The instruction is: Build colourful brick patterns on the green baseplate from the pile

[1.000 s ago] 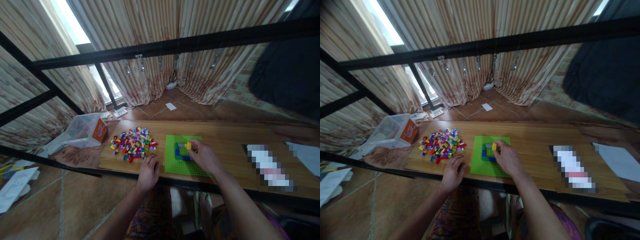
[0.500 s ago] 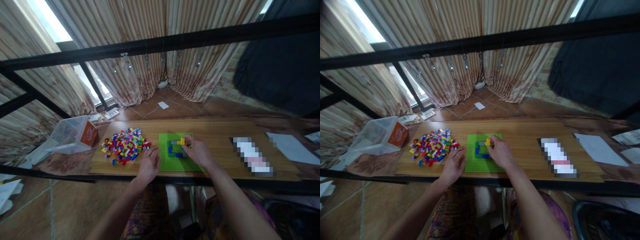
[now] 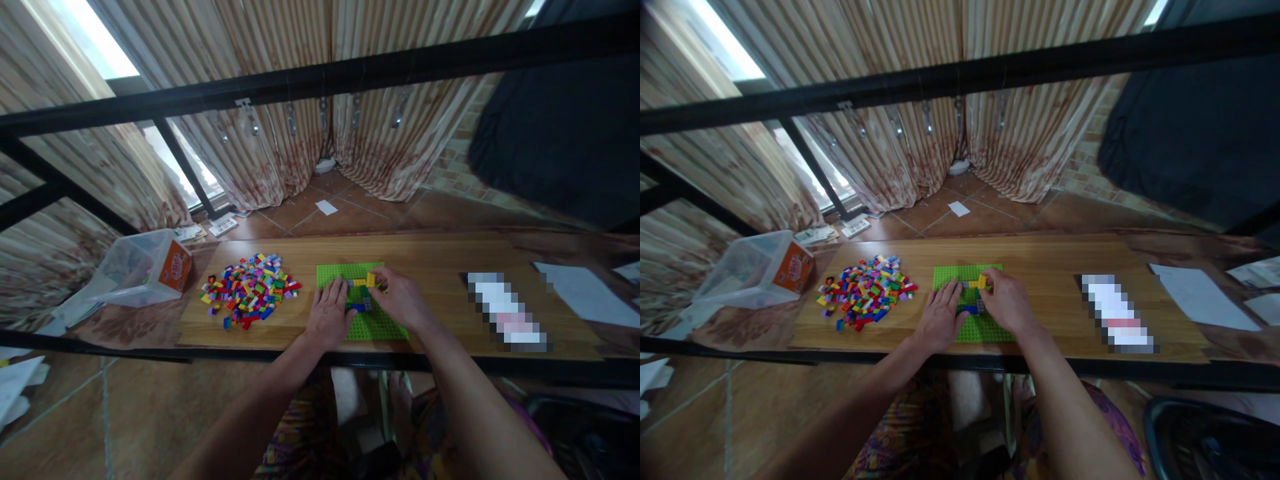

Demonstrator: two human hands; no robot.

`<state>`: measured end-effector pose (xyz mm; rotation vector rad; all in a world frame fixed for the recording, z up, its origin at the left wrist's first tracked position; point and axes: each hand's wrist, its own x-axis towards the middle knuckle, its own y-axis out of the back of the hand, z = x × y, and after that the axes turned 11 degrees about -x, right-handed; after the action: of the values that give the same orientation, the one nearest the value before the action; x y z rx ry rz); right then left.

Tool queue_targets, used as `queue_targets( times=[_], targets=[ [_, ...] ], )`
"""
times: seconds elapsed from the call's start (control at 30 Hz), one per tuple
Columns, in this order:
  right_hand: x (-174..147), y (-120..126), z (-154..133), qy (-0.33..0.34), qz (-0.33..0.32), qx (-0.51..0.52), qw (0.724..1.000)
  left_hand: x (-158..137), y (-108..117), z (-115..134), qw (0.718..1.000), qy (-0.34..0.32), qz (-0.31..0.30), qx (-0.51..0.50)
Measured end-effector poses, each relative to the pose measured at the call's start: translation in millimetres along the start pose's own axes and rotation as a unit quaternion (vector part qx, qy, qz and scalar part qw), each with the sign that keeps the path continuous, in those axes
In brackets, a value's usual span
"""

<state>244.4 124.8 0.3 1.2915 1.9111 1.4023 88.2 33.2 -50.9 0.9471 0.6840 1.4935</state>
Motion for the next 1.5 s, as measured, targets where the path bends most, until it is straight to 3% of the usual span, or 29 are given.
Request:
queue_targets(
  times=[0.17, 0.3, 0.5, 0.67, 0.93, 1.5],
  targets=[
    [0, -5, -2, 0.022, 0.008, -0.004, 1.0, -8, 4, 4, 1.0, 0.006, 0.003, -0.029],
    [0, -9, -8, 0.025, 0.002, 0.017, 1.0, -39, 18, -3, 0.996, 0.024, 0.067, -0.05],
    [-15, -26, -43, 0.106, -0.061, 0.049, 0.991, -100, 68, -45, 0.969, 0.108, 0.222, -0.008],
    [-35, -46, -81, 0.197, -0.126, 0.045, 0.971, -133, 96, -82, 0.94, 0.182, 0.285, 0.046],
    [-36, -62, -115, 0.239, -0.139, -0.038, 0.96, -137, 101, -101, 0.955, 0.175, 0.225, 0.085],
    [-31, -63, -110, 0.23, -0.132, -0.033, 0.963, -118, 101, -109, 0.969, 0.145, 0.172, 0.103]
  ],
)
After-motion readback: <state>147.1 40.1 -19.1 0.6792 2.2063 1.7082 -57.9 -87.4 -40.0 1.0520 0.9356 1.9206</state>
